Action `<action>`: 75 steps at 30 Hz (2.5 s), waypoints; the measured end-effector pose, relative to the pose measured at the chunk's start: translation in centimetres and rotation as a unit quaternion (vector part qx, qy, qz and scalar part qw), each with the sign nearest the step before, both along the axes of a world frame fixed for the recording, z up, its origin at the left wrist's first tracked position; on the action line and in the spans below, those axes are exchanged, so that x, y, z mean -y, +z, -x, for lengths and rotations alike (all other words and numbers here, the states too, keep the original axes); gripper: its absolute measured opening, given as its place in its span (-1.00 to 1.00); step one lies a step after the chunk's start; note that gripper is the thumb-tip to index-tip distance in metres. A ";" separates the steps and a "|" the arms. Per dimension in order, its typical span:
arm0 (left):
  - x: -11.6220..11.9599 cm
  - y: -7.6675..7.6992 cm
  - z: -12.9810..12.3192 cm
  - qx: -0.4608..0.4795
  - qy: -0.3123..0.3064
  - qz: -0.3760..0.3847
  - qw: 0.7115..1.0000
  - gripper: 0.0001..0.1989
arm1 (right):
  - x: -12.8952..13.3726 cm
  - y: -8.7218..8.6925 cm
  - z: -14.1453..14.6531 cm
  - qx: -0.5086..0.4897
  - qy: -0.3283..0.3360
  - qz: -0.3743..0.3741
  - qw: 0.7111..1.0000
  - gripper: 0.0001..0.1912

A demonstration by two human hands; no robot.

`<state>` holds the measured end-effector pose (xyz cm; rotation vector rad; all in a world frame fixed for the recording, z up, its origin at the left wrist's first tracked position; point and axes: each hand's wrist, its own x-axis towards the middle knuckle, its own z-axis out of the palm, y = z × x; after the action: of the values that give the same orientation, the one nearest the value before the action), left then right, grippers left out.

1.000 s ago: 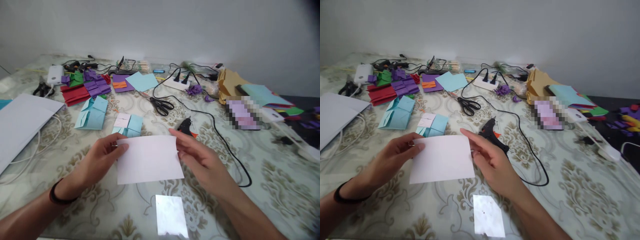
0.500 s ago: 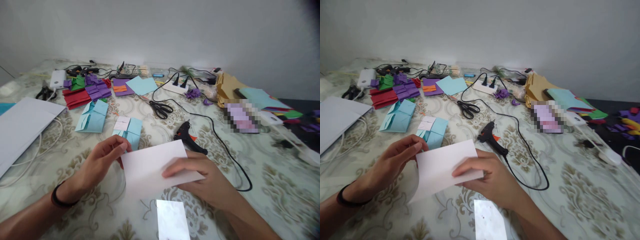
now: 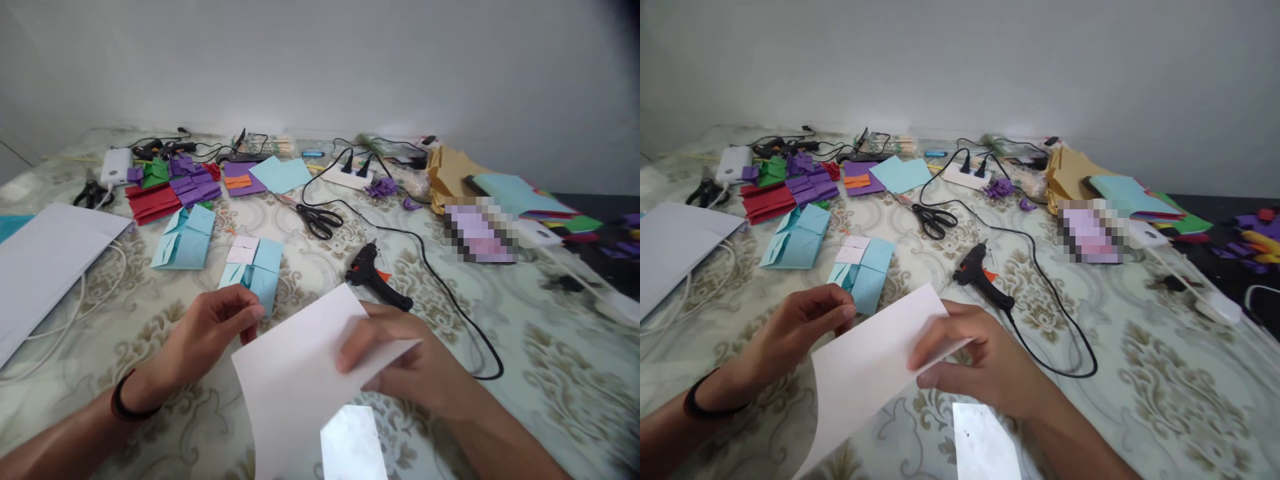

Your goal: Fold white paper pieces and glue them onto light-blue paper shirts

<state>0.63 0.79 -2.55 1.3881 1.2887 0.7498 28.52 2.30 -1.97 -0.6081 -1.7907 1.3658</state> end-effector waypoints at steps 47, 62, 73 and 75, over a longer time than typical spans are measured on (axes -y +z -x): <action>1.1 1.5 -0.2 0.111 -0.132 0.043 0.984 -0.74 | 1.1 -0.5 0.8 0.082 -0.010 0.002 0.997 -0.88; 0.8 0.7 0.3 0.113 -0.139 0.064 0.982 -0.72 | 1.2 -0.9 -0.1 0.148 0.044 -0.042 0.987 -0.70; 1.5 1.1 -0.5 -0.067 -0.141 -0.099 0.983 -0.75 | 1.0 -0.1 1.5 0.149 -0.073 0.060 0.984 -0.86; 1.4 0.9 -0.8 -0.082 -0.151 -0.104 0.980 -0.79 | 1.2 -0.4 1.7 0.141 -0.085 0.105 0.981 -0.88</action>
<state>1.39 -0.64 -1.65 1.7987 1.1109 0.5816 26.78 1.11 -2.33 -1.0909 -1.7753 1.4140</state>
